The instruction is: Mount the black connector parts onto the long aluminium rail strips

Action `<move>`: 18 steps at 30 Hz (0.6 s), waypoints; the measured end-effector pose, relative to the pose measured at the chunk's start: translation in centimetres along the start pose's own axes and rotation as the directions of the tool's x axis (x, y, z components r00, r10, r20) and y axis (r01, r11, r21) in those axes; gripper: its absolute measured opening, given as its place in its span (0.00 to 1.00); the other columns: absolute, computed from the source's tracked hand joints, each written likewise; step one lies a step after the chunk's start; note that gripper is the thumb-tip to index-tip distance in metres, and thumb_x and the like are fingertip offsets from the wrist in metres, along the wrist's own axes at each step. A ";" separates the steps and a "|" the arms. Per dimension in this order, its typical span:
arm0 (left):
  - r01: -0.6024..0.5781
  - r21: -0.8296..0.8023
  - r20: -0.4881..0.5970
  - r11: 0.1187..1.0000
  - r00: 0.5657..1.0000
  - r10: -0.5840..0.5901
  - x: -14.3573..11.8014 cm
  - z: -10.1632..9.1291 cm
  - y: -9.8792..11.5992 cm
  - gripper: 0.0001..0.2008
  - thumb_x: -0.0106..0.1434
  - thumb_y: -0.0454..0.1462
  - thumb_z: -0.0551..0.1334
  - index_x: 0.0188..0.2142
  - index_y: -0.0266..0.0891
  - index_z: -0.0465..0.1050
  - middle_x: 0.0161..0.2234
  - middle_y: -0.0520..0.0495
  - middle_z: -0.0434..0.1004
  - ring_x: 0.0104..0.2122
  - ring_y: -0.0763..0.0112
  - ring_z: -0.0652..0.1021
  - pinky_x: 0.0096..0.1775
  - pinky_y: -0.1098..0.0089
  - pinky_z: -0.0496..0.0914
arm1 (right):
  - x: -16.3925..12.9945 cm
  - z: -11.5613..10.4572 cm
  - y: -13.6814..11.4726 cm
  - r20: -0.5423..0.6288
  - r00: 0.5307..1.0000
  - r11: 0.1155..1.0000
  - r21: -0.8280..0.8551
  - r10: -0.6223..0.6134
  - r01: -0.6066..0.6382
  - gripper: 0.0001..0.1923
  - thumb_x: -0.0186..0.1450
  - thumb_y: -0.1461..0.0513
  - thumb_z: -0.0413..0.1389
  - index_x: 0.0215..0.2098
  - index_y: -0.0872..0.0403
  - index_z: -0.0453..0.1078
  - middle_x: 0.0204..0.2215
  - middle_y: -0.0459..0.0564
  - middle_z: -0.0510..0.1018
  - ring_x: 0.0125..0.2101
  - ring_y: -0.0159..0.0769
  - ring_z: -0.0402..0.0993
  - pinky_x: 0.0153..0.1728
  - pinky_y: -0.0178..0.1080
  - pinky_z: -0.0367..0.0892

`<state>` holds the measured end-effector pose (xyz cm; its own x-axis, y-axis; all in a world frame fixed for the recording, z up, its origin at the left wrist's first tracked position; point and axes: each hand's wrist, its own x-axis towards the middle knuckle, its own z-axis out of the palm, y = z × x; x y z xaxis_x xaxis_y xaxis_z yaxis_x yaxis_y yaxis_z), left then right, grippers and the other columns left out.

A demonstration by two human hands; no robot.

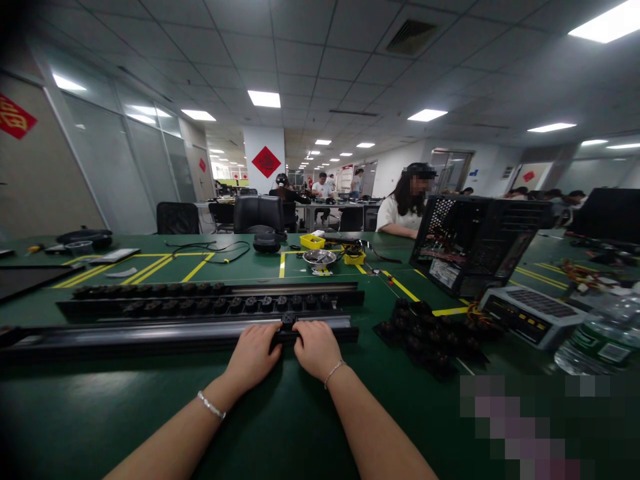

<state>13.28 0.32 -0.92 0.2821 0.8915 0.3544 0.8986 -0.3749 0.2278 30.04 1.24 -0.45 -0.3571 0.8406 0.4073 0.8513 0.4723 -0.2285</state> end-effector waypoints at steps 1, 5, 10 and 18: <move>0.000 0.003 -0.005 1.000 1.000 0.000 0.0 0.0 0.0 0.20 0.59 0.37 0.53 0.52 0.42 0.64 0.47 0.46 0.74 0.47 0.63 0.71 0.52 0.61 0.58 | 0.0 0.0 0.0 0.000 1.000 1.000 -0.004 -0.003 0.003 0.13 0.59 0.65 0.49 0.40 0.52 0.69 0.37 0.48 0.76 0.39 0.36 0.69 0.45 0.38 0.57; -0.008 0.014 -0.017 1.000 1.000 0.008 -0.1 0.1 0.0 0.20 0.59 0.37 0.52 0.52 0.40 0.62 0.46 0.45 0.74 0.47 0.63 0.71 0.52 0.61 0.58 | 0.0 -0.2 0.0 0.005 1.000 1.000 -0.021 -0.005 0.005 0.13 0.59 0.65 0.49 0.41 0.51 0.69 0.36 0.47 0.76 0.39 0.36 0.69 0.45 0.38 0.57; -0.028 0.030 -0.036 0.999 0.999 0.030 -0.2 0.4 -0.2 0.21 0.59 0.37 0.53 0.53 0.39 0.62 0.46 0.45 0.74 0.47 0.63 0.71 0.51 0.61 0.58 | 0.0 -0.4 -0.1 0.023 1.000 0.999 -0.043 -0.007 0.008 0.13 0.59 0.65 0.48 0.41 0.50 0.68 0.34 0.47 0.76 0.37 0.36 0.69 0.43 0.38 0.56; -0.042 0.031 -0.052 0.999 0.998 0.043 -0.2 0.5 -0.3 0.22 0.59 0.37 0.54 0.53 0.39 0.61 0.44 0.46 0.74 0.46 0.63 0.71 0.51 0.61 0.58 | 0.0 -0.6 0.0 0.027 0.999 0.997 -0.069 0.037 -0.035 0.11 0.59 0.65 0.48 0.39 0.51 0.68 0.34 0.47 0.76 0.37 0.35 0.68 0.42 0.37 0.56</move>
<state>13.13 0.43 -1.55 0.3029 0.8603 0.4101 0.8960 -0.4036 0.1850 30.27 1.07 0.03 -0.3357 0.8644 0.3743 0.8879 0.4231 -0.1807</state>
